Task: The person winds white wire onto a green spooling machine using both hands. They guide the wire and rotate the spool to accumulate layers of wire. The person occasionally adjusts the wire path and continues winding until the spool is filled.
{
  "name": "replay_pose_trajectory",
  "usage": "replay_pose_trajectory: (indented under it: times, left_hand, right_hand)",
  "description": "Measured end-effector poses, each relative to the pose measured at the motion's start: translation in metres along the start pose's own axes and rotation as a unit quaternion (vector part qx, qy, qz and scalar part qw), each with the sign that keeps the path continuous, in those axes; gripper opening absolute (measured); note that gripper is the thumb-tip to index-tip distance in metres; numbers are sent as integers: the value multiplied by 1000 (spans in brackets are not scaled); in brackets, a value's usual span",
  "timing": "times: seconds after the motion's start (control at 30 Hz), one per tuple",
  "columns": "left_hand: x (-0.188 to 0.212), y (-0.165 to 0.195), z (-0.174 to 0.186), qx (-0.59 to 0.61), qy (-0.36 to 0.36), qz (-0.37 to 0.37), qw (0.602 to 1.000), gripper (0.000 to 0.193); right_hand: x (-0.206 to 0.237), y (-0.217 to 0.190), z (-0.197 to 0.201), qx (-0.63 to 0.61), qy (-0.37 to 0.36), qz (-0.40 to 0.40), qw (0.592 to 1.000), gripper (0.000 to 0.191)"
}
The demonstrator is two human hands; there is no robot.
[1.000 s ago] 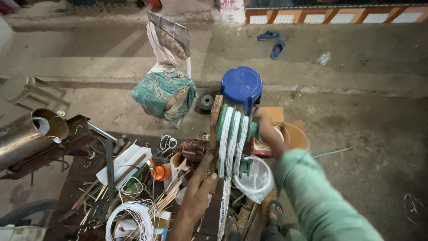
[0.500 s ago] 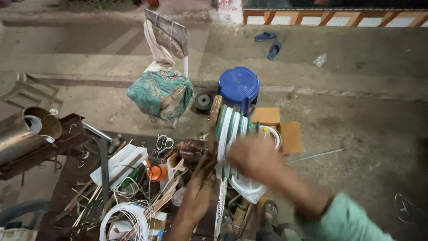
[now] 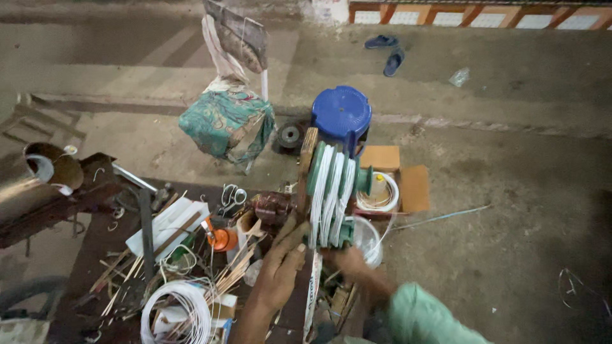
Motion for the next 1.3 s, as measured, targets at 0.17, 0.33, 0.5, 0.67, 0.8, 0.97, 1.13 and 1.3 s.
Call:
replay_pose_trajectory:
  times: [0.17, 0.33, 0.5, 0.67, 0.8, 0.97, 1.13, 1.3]
  left_hand:
    - [-4, 15, 0, -68, -17, -97, 993, 47]
    - [-3, 13, -4, -36, -8, -65, 997, 47]
    - [2, 22, -7, -75, 21, -117, 990, 47]
    - [8, 26, -9, -89, 52, -105, 989, 56]
    - [3, 53, -25, -212, 107, -173, 956, 61]
    - [-10, 61, -45, -263, 178, -117, 941, 46]
    - [-2, 41, -82, -247, 359, -44, 899, 48]
    - [-14, 42, -98, -207, 450, 36, 868, 60]
  right_hand:
    - [114, -118, -28, 297, -4, 277, 914, 15]
    - [129, -267, 42, 422, 135, 527, 725, 17]
    - [-2, -295, 150, 248, 181, 305, 901, 28]
    - [-101, -159, 127, -131, -16, 61, 989, 32]
    - [-114, -84, 97, -147, -106, 51, 982, 34]
    - [-128, -86, 116, 46, -75, 23, 996, 31]
    - [-117, -125, 126, 53, -250, 180, 950, 20]
    - [-94, -156, 160, 200, -216, 233, 927, 23]
Point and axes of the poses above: each hand's wrist, its own x-axis away from the middle knuckle, its own z-axis out of the back of the hand, y = z × x, the point moved 7 cm from there along -x, towards the middle knuckle, and after that the axes turned 7 degrees about -z, right-handed, at the moved point
